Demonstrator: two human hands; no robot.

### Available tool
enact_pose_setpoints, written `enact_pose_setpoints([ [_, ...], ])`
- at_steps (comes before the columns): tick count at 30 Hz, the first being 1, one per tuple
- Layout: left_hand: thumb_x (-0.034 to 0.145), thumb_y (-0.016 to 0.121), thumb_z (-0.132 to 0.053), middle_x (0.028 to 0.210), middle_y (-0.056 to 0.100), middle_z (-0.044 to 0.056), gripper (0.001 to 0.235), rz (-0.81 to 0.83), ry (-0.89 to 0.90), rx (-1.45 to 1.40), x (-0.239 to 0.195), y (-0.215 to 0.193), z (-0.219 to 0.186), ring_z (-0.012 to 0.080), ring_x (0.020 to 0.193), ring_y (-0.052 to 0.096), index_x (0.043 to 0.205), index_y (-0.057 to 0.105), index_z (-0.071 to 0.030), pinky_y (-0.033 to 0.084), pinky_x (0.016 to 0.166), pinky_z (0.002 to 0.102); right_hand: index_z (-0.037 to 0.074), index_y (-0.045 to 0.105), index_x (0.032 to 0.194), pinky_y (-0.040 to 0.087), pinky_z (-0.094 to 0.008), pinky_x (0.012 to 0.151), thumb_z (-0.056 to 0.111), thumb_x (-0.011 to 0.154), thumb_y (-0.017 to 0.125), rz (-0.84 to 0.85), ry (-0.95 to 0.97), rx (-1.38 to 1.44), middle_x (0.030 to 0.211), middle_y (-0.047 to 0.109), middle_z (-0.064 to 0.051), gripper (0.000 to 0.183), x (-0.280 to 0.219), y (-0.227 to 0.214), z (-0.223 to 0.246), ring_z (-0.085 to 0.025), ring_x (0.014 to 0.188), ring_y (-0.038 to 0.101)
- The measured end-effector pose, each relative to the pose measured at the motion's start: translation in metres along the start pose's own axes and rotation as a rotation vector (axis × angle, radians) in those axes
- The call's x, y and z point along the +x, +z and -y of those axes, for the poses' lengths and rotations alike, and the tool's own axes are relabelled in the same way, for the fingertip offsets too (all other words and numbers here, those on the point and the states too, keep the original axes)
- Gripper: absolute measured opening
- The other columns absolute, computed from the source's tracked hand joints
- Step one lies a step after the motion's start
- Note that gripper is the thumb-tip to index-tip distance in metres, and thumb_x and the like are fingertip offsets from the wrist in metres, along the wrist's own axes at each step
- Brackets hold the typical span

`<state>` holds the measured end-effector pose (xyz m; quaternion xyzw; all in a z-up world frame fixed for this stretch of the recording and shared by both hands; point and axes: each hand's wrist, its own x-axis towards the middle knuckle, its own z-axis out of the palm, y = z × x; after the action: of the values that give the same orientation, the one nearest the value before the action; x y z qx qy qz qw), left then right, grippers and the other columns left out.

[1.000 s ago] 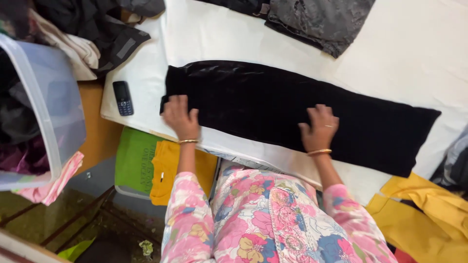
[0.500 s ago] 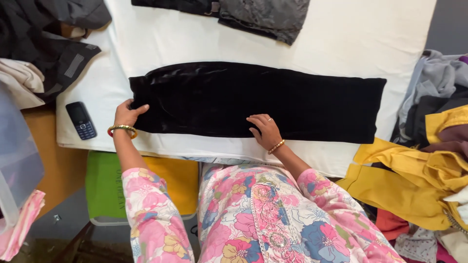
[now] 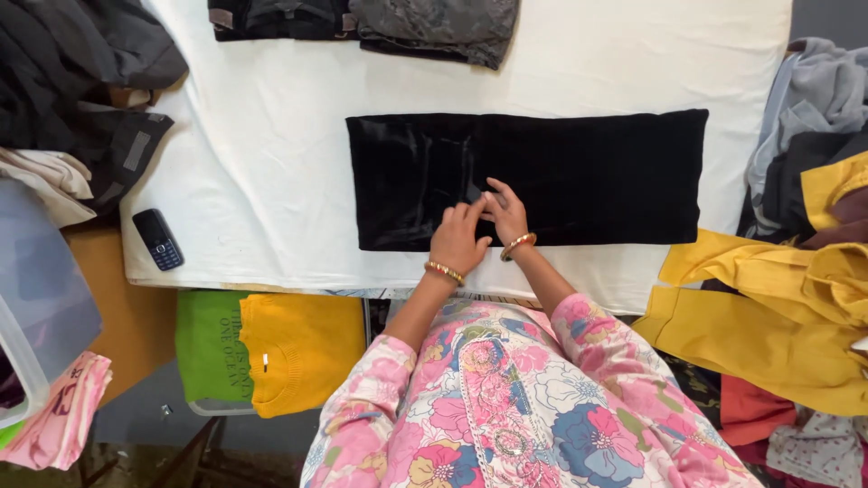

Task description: The person folds several pieces of black velvet fabric on a white-covered table. They smooth out each piece, fold it into a neat rectangle, and place it in a stack. The process is repeated for multiple items.

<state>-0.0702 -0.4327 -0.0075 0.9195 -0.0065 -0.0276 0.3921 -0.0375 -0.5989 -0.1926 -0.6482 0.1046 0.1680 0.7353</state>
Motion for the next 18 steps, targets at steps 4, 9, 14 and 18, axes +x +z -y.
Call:
enact_pose_setpoints([
  [4,0.077,0.075,-0.013,0.103,0.064,0.013,0.045,-0.052,0.077,-0.059,-0.008,0.010,0.041,0.0338,0.100,0.059,0.120,0.065,-0.008,0.050,0.089,0.044,0.006,0.055,0.145,0.062,-0.029,0.074,0.026,0.098,0.070,-0.012,0.173,0.018,0.104,0.069,-0.008,0.053,0.008,0.012,0.018,-0.011,0.088,0.068],
  [9,0.092,0.058,-0.003,0.100,0.060,0.014,0.037,-0.215,-0.079,-0.156,0.006,0.000,0.107,0.0326,0.092,0.061,0.128,0.065,-0.006,0.049,0.083,0.043,0.010,0.058,0.137,0.059,-0.035,0.077,0.039,0.080,0.090,-0.127,0.008,-0.661,0.099,0.075,-0.013,0.071,0.009,0.056,0.049,-0.021,0.085,0.073],
  [14,0.097,0.062,-0.008,0.107,0.064,0.009,0.030,-0.050,-0.039,-0.036,0.003,0.009,0.102,0.0309,0.102,0.062,0.125,0.069,-0.014,0.051,0.091,0.041,0.014,0.056,0.137,0.058,-0.039,0.075,0.021,0.073,0.087,-0.221,-0.190,-0.641,0.096,0.073,-0.016,0.071,-0.005,0.069,0.077,-0.030,0.085,0.072],
  [18,0.097,0.065,-0.017,0.141,0.054,0.007,0.049,-0.193,0.086,0.231,0.017,0.010,0.076,0.0321,0.137,0.049,0.145,0.057,-0.023,0.040,0.115,0.052,0.016,0.056,0.138,0.058,-0.036,0.073,0.013,0.077,0.079,-0.193,-0.122,-0.585,0.089,0.072,-0.011,0.065,-0.016,0.049,0.076,-0.025,0.077,0.073],
])
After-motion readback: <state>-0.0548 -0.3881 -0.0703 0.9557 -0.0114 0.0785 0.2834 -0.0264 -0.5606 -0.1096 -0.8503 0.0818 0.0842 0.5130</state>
